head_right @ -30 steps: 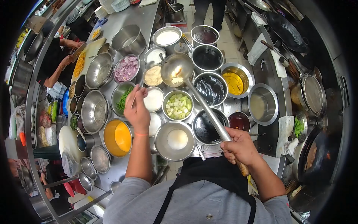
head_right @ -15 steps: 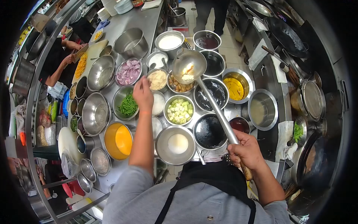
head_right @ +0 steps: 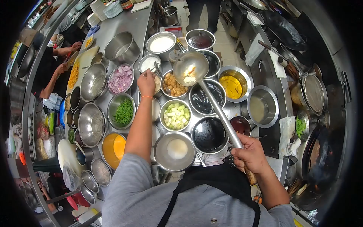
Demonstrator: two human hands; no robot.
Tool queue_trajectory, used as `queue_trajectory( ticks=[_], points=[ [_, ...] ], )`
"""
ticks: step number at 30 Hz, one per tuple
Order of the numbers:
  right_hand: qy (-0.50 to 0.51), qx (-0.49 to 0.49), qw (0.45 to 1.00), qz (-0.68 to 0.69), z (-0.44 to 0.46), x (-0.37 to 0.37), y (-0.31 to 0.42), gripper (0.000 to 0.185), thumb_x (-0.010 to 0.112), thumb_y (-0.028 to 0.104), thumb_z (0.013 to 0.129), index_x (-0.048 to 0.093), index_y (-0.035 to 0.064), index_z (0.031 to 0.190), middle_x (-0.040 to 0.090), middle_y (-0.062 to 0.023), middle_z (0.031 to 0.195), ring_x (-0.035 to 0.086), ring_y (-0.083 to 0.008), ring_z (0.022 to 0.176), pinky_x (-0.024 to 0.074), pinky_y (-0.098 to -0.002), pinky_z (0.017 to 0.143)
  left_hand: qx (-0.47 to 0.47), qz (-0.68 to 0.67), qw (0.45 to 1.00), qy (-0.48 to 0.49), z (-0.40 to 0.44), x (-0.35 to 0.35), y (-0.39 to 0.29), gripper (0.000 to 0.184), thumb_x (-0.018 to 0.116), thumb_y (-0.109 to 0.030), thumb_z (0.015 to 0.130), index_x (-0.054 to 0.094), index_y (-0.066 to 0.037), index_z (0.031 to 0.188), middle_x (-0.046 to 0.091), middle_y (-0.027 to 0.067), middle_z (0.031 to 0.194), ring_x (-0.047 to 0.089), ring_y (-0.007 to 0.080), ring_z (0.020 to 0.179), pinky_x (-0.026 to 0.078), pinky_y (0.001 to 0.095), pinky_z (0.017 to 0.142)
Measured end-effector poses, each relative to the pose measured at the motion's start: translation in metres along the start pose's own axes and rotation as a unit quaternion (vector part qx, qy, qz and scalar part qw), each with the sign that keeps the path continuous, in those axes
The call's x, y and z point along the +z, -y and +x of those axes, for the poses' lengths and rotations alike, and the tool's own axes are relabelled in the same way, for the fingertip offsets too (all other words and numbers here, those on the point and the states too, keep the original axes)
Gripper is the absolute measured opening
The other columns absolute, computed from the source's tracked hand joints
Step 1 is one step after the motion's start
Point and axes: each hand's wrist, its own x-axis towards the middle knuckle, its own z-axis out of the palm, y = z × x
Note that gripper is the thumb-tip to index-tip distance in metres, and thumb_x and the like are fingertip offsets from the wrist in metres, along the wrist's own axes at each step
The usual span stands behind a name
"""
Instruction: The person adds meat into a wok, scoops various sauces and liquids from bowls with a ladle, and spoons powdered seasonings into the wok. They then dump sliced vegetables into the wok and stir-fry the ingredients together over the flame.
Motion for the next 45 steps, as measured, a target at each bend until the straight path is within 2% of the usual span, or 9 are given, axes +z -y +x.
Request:
queue_trajectory(
  ticks=[4,9,13,19,22,24,37,39,45],
  points=[
    [0.003,0.002,1.0,0.01,-0.001,-0.002,0.0,0.049,0.055,-0.002,0.079,0.05,-0.0063,0.128,0.049,-0.0013,0.058,0.042,-0.0067,0.036,0.0328,-0.0218,0.033,-0.143,-0.317,0.937,-0.036,0.01,-0.008,0.005,0.024,0.057,-0.012,0.092,0.061,0.012,0.09,0.066,0.0136,0.079,0.065,0.0185,0.064,0.053,0.0242,0.059],
    [0.006,0.002,1.0,0.01,0.0,-0.004,0.001,0.048,0.055,-0.002,0.08,0.05,-0.0057,0.128,0.049,-0.0015,0.057,0.041,-0.007,0.036,0.0327,-0.0222,0.033,-0.235,-0.405,0.882,-0.056,0.014,-0.03,0.005,0.023,0.049,-0.007,0.094,0.053,0.013,0.105,0.062,0.0161,0.09,0.067,0.0247,0.077,0.056,0.029,0.066],
    [0.034,0.025,0.999,0.014,0.001,-0.009,0.001,0.057,0.056,-0.004,0.082,0.046,0.0042,0.138,0.049,-0.0004,0.062,0.044,-0.0066,0.041,0.0376,-0.0227,0.035,-0.233,-0.418,0.875,-0.078,0.009,-0.049,-0.01,0.024,0.05,-0.007,0.094,0.053,0.013,0.106,0.062,0.0165,0.09,0.067,0.0249,0.077,0.057,0.0297,0.067],
    [0.055,0.029,0.998,0.008,0.006,-0.003,0.005,0.058,0.058,-0.003,0.08,0.045,0.0002,0.137,0.049,-0.002,0.061,0.044,-0.0077,0.041,0.0352,-0.0225,0.036,-0.192,-0.415,0.884,-0.097,-0.022,-0.077,-0.068,0.024,0.052,-0.009,0.094,0.054,0.012,0.107,0.063,0.0147,0.088,0.067,0.0232,0.074,0.056,0.0292,0.065],
    [0.093,0.015,0.995,-0.011,0.017,-0.002,0.002,0.052,0.056,-0.003,0.085,0.047,0.0021,0.136,0.047,-0.0004,0.056,0.044,-0.0071,0.04,0.0378,-0.0232,0.036,-0.151,-0.388,0.908,-0.039,-0.039,-0.08,-0.087,0.024,0.052,-0.011,0.095,0.058,0.011,0.106,0.064,0.0135,0.086,0.066,0.0211,0.072,0.055,0.028,0.065],
    [0.098,0.012,0.995,-0.005,0.018,0.003,0.004,0.048,0.057,-0.001,0.085,0.048,0.0006,0.133,0.047,-0.0008,0.056,0.044,-0.0073,0.04,0.0378,-0.0234,0.036,0.0,-0.242,0.968,-0.058,-0.039,-0.069,-0.077,0.026,0.052,-0.012,0.096,0.061,0.011,0.104,0.066,0.0125,0.084,0.066,0.019,0.072,0.054,0.026,0.065],
    [0.052,0.033,0.998,-0.009,-0.009,-0.018,0.003,0.058,0.056,-0.006,0.085,0.043,0.0036,0.14,0.049,0.0001,0.06,0.045,-0.007,0.042,0.0381,-0.0229,0.036,0.089,0.146,0.985,0.017,0.016,0.001,0.006,0.03,0.054,-0.015,0.095,0.064,0.011,0.106,0.068,0.0115,0.079,0.066,0.0143,0.068,0.052,0.0249,0.062],
    [0.048,0.033,0.998,0.0,-0.01,-0.018,0.003,0.058,0.055,-0.006,0.085,0.043,0.0034,0.14,0.049,0.0,0.061,0.045,-0.007,0.042,0.0377,-0.0229,0.036,-0.004,-0.058,0.998,0.006,0.01,0.002,0.005,0.027,0.054,-0.013,0.094,0.065,0.011,0.101,0.068,0.0119,0.079,0.066,0.0158,0.068,0.053,0.0245,0.061],
    [0.03,0.008,0.999,0.01,-0.012,-0.015,0.005,0.054,0.056,-0.005,0.08,0.047,-0.0027,0.133,0.048,-0.0013,0.059,0.042,-0.0076,0.038,0.0331,-0.0228,0.034,-0.16,-0.257,0.952,-0.036,0.016,-0.021,-0.006,0.022,0.053,-0.01,0.095,0.059,0.011,0.097,0.065,0.0135,0.08,0.065,0.0178,0.062,0.055,0.0254,0.055]
  ],
)
